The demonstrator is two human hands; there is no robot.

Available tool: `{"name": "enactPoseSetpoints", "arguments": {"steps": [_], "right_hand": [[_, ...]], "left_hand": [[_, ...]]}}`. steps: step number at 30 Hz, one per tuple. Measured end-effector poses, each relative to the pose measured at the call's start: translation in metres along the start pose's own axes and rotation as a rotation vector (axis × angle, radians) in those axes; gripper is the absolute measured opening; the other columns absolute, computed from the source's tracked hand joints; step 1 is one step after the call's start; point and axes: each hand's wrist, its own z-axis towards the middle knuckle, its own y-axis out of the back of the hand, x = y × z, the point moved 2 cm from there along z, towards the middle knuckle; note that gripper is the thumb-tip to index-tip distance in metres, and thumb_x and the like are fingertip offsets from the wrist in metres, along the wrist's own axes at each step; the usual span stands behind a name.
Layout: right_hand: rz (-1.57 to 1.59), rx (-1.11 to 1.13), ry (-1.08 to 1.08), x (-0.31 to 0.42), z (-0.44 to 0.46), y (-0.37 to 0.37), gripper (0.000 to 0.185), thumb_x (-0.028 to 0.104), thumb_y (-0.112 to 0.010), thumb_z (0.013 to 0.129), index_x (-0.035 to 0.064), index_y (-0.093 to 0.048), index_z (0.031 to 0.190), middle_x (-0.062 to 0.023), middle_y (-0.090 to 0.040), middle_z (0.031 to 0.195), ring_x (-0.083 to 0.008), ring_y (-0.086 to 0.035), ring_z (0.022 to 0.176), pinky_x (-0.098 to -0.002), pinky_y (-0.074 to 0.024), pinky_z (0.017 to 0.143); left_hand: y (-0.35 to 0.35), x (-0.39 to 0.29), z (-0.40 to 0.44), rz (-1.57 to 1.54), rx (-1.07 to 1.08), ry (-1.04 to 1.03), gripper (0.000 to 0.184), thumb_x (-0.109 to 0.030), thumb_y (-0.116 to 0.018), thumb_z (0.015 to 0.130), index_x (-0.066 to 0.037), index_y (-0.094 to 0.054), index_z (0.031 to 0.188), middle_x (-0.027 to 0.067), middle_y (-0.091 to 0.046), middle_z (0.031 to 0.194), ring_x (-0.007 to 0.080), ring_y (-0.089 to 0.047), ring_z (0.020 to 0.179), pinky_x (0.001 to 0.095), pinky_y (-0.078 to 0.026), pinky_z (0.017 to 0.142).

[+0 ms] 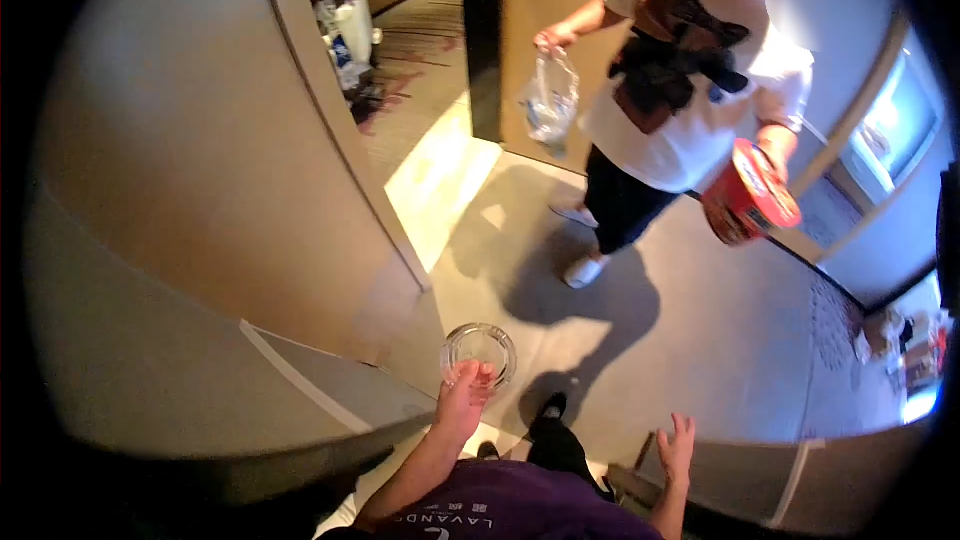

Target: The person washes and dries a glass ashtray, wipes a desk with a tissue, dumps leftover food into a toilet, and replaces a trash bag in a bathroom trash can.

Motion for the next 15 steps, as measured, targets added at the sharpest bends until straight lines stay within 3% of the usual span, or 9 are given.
{"name": "enactPoseSetpoints", "arguments": {"steps": [1,6,7,8,9,11,12,13,15], "right_hand": [[0.289,0.226,-0.086,0.019,0.03,0.002,0.041,0.02,-0.059,0.072,0.0052,-0.052,0.109,-0.0209,-0.047,0.114,-0.0337,-0.044,0.106,-0.0386,-0.0358,0.09],[0.342,0.485,0.247,0.099,0.177,-0.08,0.037,0.024,-0.057,0.076,0.0023,-0.055,0.106,-0.0189,-0.054,0.108,-0.0294,-0.051,0.1,-0.0368,-0.0405,0.085],[0.364,0.639,0.387,0.123,0.218,-0.118,0.043,0.028,-0.056,0.077,0.0061,-0.051,0.113,-0.0149,-0.061,0.093,-0.0237,-0.059,0.079,-0.0329,-0.0459,0.07],[0.704,0.841,0.382,0.17,0.242,-0.13,0.043,0.029,-0.055,0.079,0.0053,-0.05,0.115,-0.0088,-0.064,0.085,-0.0144,-0.057,0.071,-0.0283,-0.0454,0.063],[0.619,1.013,0.412,0.229,0.267,-0.129,0.043,0.029,-0.055,0.079,0.0074,-0.049,0.116,-0.0053,-0.063,0.084,-0.0087,-0.053,0.069,-0.0262,-0.0444,0.063],[0.478,0.932,0.748,0.33,0.309,-0.154,0.047,0.036,-0.054,0.078,0.0155,-0.047,0.12,-0.0103,-0.061,0.097,-0.0215,-0.057,0.089,-0.0337,-0.0437,0.078],[0.297,0.734,1.07,0.379,0.328,-0.17,0.055,0.042,-0.055,0.076,0.0221,-0.04,0.125,-0.0154,-0.046,0.12,-0.0337,-0.043,0.111,-0.0408,-0.0368,0.09],[0.072,0.659,1.116,0.428,0.34,-0.175,0.059,0.044,-0.056,0.075,0.0282,-0.034,0.128,-0.0177,-0.029,0.132,-0.042,-0.027,0.119,-0.0457,-0.0309,0.095],[0.279,0.537,1.243,0.509,0.368,-0.206,0.058,0.044,-0.055,0.075,0.0304,-0.033,0.128,-0.0188,-0.025,0.133,-0.0439,-0.026,0.119,-0.0471,-0.0307,0.095]], "left_hand": [[-0.001,-0.007,0.018,-0.022,-0.059,-0.07,0.007,-0.013,-0.052,0.084,-0.008,-0.049,0.088,0.0067,-0.057,0.08,0.0178,-0.055,0.075,0.0286,-0.045,0.063],[0.027,-0.043,0.081,0.036,-0.405,-0.292,0.011,-0.013,-0.055,0.081,-0.004,-0.052,0.086,0.0081,-0.06,0.075,0.0155,-0.056,0.066,0.0265,-0.044,0.06],[0.034,-0.05,0.094,0.053,-0.456,-0.346,0.01,-0.013,-0.055,0.081,-0.004,-0.053,0.085,0.0077,-0.06,0.074,0.015,-0.056,0.065,0.0259,-0.044,0.06],[0.038,-0.056,0.109,0.066,-0.506,-0.4,0.009,-0.012,-0.056,0.08,-0.004,-0.053,0.084,0.0073,-0.06,0.073,0.0144,-0.056,0.065,0.0252,-0.044,0.059],[0.036,-0.066,0.127,0.168,-0.556,-0.45,0.009,-0.011,-0.056,0.079,-0.004,-0.053,0.084,0.0066,-0.059,0.073,0.014,-0.055,0.064,0.0247,-0.043,0.059],[0.029,-0.083,0.164,0.354,-0.674,-0.541,0.008,-0.008,-0.056,0.077,-0.004,-0.053,0.083,0.0051,-0.059,0.071,0.013,-0.054,0.063,0.0238,-0.043,0.059],[0.035,-0.087,0.189,0.418,-0.705,-0.581,0.008,-0.007,-0.056,0.077,-0.003,-0.053,0.084,0.0046,-0.058,0.072,0.0127,-0.053,0.063,0.0237,-0.043,0.06],[0.046,-0.085,0.218,0.48,-0.735,-0.62,0.008,-0.005,-0.055,0.077,-0.003,-0.052,0.084,0.004,-0.058,0.072,0.0123,-0.053,0.063,0.0237,-0.043,0.061],[0.031,-0.107,0.275,0.541,-0.759,-0.755,0.009,-0.003,-0.055,0.076,-0.003,-0.05,0.084,0.0022,-0.055,0.073,0.0111,-0.051,0.067,0.0242,-0.044,0.062]]}}
